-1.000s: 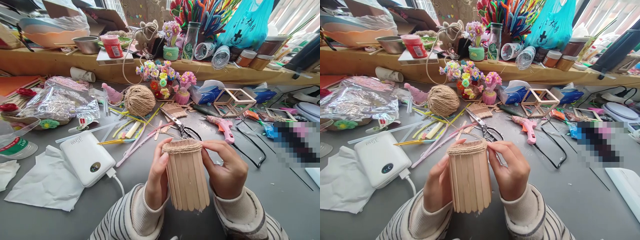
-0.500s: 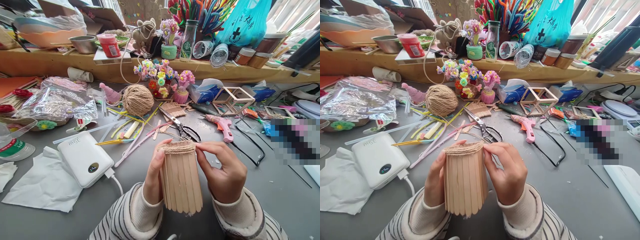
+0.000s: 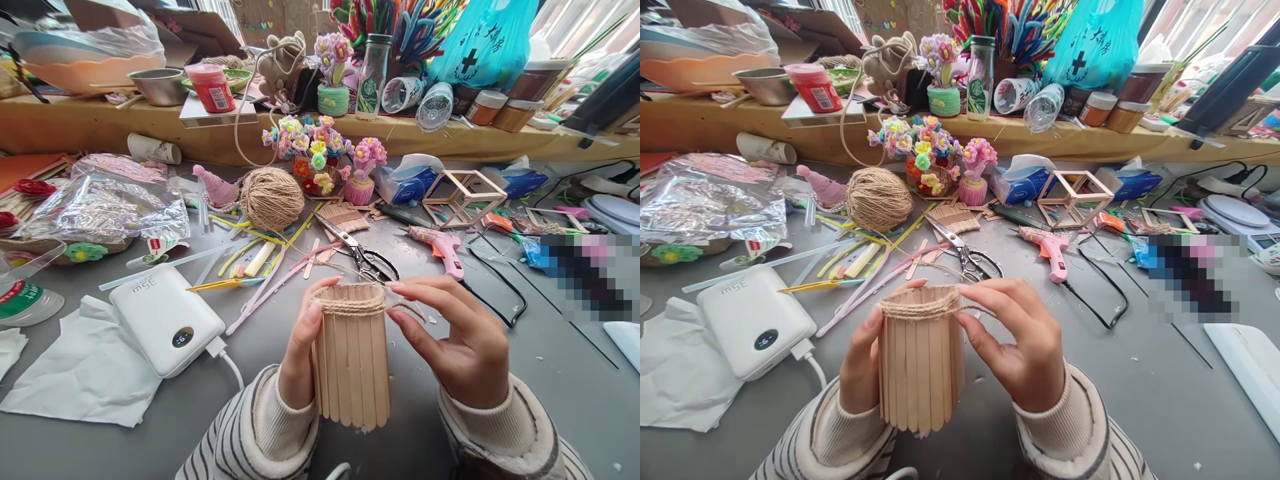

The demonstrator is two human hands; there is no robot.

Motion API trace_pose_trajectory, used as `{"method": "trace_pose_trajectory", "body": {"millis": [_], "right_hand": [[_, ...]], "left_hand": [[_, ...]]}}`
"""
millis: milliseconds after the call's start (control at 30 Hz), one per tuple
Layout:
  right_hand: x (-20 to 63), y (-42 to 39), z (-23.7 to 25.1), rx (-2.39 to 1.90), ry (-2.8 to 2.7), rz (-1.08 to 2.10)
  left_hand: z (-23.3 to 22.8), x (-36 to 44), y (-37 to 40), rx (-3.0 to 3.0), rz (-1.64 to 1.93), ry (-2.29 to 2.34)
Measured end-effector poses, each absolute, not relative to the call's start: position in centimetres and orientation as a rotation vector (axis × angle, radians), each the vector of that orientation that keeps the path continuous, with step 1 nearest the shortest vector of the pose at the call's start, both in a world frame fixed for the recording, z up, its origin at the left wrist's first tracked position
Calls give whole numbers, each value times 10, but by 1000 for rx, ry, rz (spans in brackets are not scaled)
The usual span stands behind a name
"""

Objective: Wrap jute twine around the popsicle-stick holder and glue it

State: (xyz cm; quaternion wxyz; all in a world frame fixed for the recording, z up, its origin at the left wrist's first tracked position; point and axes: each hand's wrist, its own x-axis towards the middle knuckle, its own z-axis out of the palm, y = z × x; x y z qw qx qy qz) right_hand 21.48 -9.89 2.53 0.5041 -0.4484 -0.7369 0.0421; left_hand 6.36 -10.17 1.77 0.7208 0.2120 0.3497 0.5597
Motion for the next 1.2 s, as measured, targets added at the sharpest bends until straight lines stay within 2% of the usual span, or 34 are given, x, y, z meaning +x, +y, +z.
{"method": "trace_pose_trajectory", "body": {"millis": [667,1200], "right_hand": [[221,-99,30,-948,-1846,281],[222,-100,27,-920,-1816,310]], "left_hand": [[14,61,-102,514,1200,743],[14,61,-103,560,1186,727]]}}
